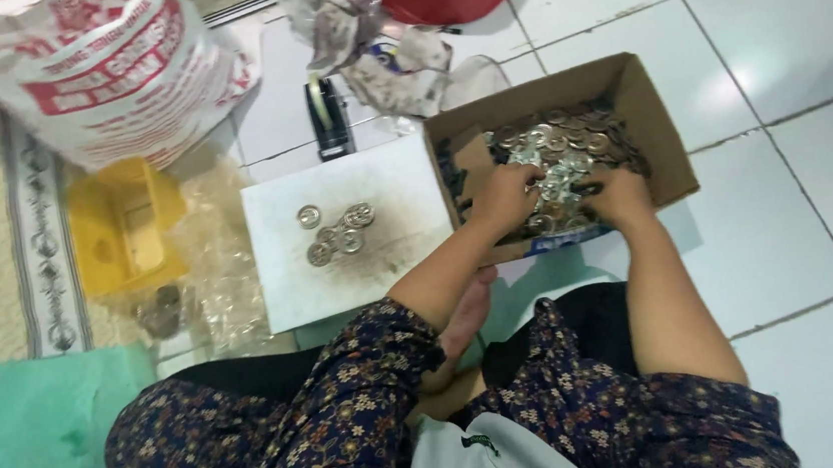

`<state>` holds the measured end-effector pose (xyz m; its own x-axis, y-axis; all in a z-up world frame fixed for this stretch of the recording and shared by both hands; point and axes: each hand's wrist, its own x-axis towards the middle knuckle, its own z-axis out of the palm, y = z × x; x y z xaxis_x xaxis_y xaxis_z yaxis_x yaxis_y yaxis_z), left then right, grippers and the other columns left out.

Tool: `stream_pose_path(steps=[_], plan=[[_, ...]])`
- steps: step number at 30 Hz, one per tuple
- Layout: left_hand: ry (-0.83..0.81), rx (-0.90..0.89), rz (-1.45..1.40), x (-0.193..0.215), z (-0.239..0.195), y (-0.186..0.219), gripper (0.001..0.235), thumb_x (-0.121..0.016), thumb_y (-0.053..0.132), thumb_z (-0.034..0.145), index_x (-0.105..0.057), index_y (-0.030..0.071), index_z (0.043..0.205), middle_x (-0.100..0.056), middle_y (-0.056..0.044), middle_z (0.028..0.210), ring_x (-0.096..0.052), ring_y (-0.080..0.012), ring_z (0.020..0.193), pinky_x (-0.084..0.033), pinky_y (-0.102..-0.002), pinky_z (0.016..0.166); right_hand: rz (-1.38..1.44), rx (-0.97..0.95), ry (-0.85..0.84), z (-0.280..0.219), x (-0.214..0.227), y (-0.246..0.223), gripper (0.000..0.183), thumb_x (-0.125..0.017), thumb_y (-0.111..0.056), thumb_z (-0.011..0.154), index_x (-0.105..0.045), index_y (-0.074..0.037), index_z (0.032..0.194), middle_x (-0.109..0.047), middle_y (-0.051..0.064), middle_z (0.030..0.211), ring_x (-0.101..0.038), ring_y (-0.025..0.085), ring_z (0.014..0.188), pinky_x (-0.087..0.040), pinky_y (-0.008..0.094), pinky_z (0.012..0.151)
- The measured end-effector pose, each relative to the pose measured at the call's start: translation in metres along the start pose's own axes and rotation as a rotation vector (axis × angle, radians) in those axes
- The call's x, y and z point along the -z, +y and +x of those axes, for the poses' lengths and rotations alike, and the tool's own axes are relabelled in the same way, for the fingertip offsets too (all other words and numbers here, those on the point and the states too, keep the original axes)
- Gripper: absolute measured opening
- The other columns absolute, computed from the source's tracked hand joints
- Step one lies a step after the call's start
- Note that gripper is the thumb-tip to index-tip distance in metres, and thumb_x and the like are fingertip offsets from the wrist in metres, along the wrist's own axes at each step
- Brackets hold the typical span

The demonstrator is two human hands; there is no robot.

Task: A person sitting on the floor is picking up small metal rings from a cardboard box and placing them into a small plastic bag, likely for packaging or counting.

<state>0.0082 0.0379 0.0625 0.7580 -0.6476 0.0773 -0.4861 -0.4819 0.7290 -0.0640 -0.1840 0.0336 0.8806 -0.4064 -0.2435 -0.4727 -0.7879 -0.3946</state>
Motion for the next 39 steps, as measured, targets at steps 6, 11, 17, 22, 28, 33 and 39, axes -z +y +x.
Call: stream_pose_path(steps=[6, 11, 17, 22, 28, 33, 39], plan=[[-0.122, 0.003, 0.308, -0.068, 0.030, -0.025, 0.037, -0.069, 0.013, 0.085, -0.070, 0.014, 0.122, -0.063, -0.013, 0.118, -0.060, -0.0309, 0.113, -0.062, -0.045, 0.083, -0.096, -0.080, -0.166, -0.022, 0.013, -0.053, 0.029, -0.072, -0.014, 0.081, -0.082, -0.007, 0.107, -0.078, 0.022, 0.098, -0.075, 0.041, 0.098, -0.060, 0.053, 0.084], [-0.142, 0.091, 0.280, -0.053, 0.029, -0.006, 0.027, -0.063, 0.008, 0.090, -0.068, 0.009, 0.116, -0.056, -0.017, 0.121, -0.056, -0.0349, 0.116, -0.062, -0.049, 0.086, -0.139, -0.042, -0.217, -0.012, -0.001, -0.058, 0.026, -0.073, -0.015, 0.078, -0.081, 0.000, 0.098, -0.078, 0.024, 0.092, -0.075, 0.043, 0.094, -0.060, 0.055, 0.082], [-0.112, 0.139, 0.100, -0.056, 0.026, -0.015, 0.024, -0.071, 0.002, 0.084, -0.067, 0.005, 0.108, -0.057, -0.020, 0.117, -0.063, -0.0401, 0.113, -0.060, -0.049, 0.092, -0.163, -0.078, -0.314, -0.023, 0.015, -0.076, 0.028, -0.074, -0.017, 0.080, -0.080, 0.004, 0.097, -0.078, 0.026, 0.099, -0.074, 0.044, 0.100, -0.059, 0.054, 0.086], [0.001, 0.164, -0.003, -0.063, 0.027, -0.031, 0.018, -0.073, 0.002, 0.081, -0.066, 0.008, 0.097, -0.061, -0.016, 0.103, -0.070, -0.0383, 0.101, -0.061, -0.045, 0.085, -0.112, -0.068, -0.398, -0.017, 0.004, -0.064, 0.041, -0.078, -0.018, 0.075, -0.079, 0.006, 0.107, -0.076, 0.028, 0.105, -0.072, 0.046, 0.106, -0.058, 0.056, 0.088], [0.050, 0.360, -0.379, -0.045, 0.026, -0.025, 0.011, -0.067, 0.007, 0.089, -0.066, 0.009, 0.100, -0.066, -0.014, 0.090, -0.074, -0.0281, 0.088, -0.062, -0.039, 0.077, 0.088, 0.015, -0.385, 0.004, -0.017, -0.025, 0.034, -0.087, -0.019, 0.064, -0.082, -0.005, 0.095, -0.077, 0.020, 0.098, -0.072, 0.043, 0.102, -0.058, 0.053, 0.084], [0.136, 0.472, -0.466, -0.012, 0.006, 0.008, 0.040, -0.063, 0.004, 0.091, -0.062, 0.013, 0.130, -0.063, -0.018, 0.102, -0.069, -0.0330, 0.102, -0.058, -0.045, 0.087, 0.588, -0.021, -0.170, 0.009, -0.003, -0.013, 0.028, -0.087, -0.014, 0.076, -0.078, -0.007, 0.102, -0.075, 0.023, 0.096, -0.071, 0.040, 0.099, -0.061, 0.049, 0.078], [0.068, 0.449, -0.921, -0.050, 0.021, -0.028, 0.029, -0.067, 0.017, 0.099, -0.071, -0.002, 0.121, -0.065, -0.032, 0.110, -0.069, -0.0427, 0.105, -0.064, -0.046, 0.082, 0.996, -0.108, -0.179, -0.012, 0.024, -0.033, 0.059, -0.084, -0.008, 0.087, -0.057, 0.013, 0.136, -0.069, 0.032, 0.106, -0.072, 0.039, 0.099, -0.063, 0.046, 0.078]])
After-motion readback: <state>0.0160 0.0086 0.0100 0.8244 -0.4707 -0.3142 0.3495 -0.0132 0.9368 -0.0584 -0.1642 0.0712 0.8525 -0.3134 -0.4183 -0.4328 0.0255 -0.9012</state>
